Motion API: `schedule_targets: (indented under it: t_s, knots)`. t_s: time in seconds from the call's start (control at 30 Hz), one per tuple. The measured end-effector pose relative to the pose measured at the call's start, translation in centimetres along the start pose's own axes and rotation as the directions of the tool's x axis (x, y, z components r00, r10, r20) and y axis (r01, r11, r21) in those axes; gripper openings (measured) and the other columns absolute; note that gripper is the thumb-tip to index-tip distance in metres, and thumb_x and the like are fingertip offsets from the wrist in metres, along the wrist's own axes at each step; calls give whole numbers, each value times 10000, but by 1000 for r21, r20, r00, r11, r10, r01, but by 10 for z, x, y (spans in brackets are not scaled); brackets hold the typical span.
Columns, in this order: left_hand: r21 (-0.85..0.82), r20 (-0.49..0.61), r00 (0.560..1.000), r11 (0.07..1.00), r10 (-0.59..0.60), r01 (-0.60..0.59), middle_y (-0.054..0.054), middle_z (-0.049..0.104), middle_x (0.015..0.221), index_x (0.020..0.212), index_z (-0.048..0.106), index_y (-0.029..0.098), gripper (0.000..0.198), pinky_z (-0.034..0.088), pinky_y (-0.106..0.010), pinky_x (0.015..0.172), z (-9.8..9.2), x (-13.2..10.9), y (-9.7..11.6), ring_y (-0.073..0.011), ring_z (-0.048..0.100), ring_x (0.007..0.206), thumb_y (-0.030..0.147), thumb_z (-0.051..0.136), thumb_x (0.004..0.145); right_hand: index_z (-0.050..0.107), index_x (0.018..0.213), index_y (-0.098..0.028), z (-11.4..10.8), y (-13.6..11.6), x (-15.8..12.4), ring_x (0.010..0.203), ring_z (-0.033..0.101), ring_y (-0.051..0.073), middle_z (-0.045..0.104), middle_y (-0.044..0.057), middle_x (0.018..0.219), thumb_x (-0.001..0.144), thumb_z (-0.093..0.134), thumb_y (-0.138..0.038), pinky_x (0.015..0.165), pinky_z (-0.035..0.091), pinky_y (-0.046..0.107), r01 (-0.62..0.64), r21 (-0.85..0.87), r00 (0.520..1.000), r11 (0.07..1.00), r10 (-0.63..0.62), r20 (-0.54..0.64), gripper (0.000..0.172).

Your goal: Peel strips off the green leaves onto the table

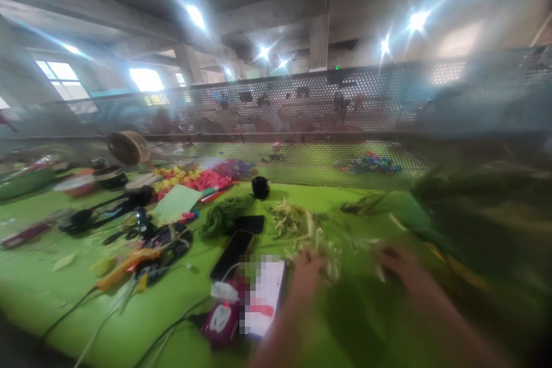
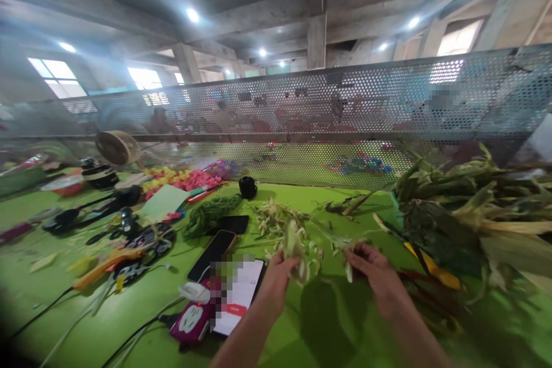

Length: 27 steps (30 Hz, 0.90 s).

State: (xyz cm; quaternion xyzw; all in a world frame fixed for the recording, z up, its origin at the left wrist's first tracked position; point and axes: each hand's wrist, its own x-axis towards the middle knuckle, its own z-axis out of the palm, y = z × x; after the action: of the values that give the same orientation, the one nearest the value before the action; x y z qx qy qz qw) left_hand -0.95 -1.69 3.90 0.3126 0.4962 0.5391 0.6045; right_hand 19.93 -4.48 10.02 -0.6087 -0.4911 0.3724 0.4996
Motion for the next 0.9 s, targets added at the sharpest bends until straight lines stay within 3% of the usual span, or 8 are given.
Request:
schedule_targets:
  t_s: [0.07,0.13,0.23,0.4,0.5,0.6,0.7,0.9]
  knots:
    - [58,152,988,997,37,-46,-50,721,824,938,708,136,305,462,-252,685,9,-6,-3,-176,635,738,191,680,639,642,574,-232,13,5,-2,559,589,201,659,34,576,625,694,-514,557,465,322,-48,21,996,999,47,79,291]
    - [63,213,974,994,72,-88,-69,733,879,951,709,126,318,478,-259,707,14,-9,-5,-193,648,783,203,684,644,629,567,-221,22,9,-5,565,587,191,653,21,573,602,729,-504,571,467,315,-86,10,984,996,83,159,303]
    - [97,212,973,989,92,-115,-86,738,888,930,714,116,302,495,-269,713,15,-9,-9,-207,658,791,201,693,641,631,588,-212,30,11,-9,615,603,196,651,12,588,607,744,-489,588,465,302,-93,-13,972,996,94,216,300]
    - [211,154,985,972,75,-107,-83,737,830,869,722,122,259,493,-267,679,16,-9,-14,-207,650,752,202,735,623,658,706,-208,38,13,-14,589,578,175,657,7,634,631,711,-461,536,450,279,-19,2,979,1000,18,202,269]
    - [231,177,981,966,79,-119,-78,734,822,856,721,125,225,489,-265,672,17,-11,-15,-202,645,749,218,723,652,681,770,-221,41,15,-13,574,589,193,673,18,632,610,705,-436,537,478,305,11,10,983,1000,-13,184,270]
    - [194,252,962,968,108,-159,-63,725,828,853,709,131,186,482,-255,674,17,-13,-15,-188,641,751,215,679,690,699,723,-260,43,17,-13,701,658,257,710,38,672,583,711,-412,636,534,353,43,19,988,999,-46,146,207]
    - [207,245,954,953,170,-223,-48,701,787,807,681,133,151,466,-240,664,17,-12,-14,-173,621,738,204,694,675,700,635,-275,43,16,-15,778,677,284,738,52,714,613,692,-433,705,549,377,59,1,986,998,-59,155,160]
    - [251,243,961,948,135,-196,-31,678,701,740,684,131,151,459,-233,613,18,-15,-6,-160,602,671,265,716,679,721,599,-219,39,11,-17,745,693,289,753,90,726,626,654,-419,667,549,367,124,-100,971,987,-99,217,213]
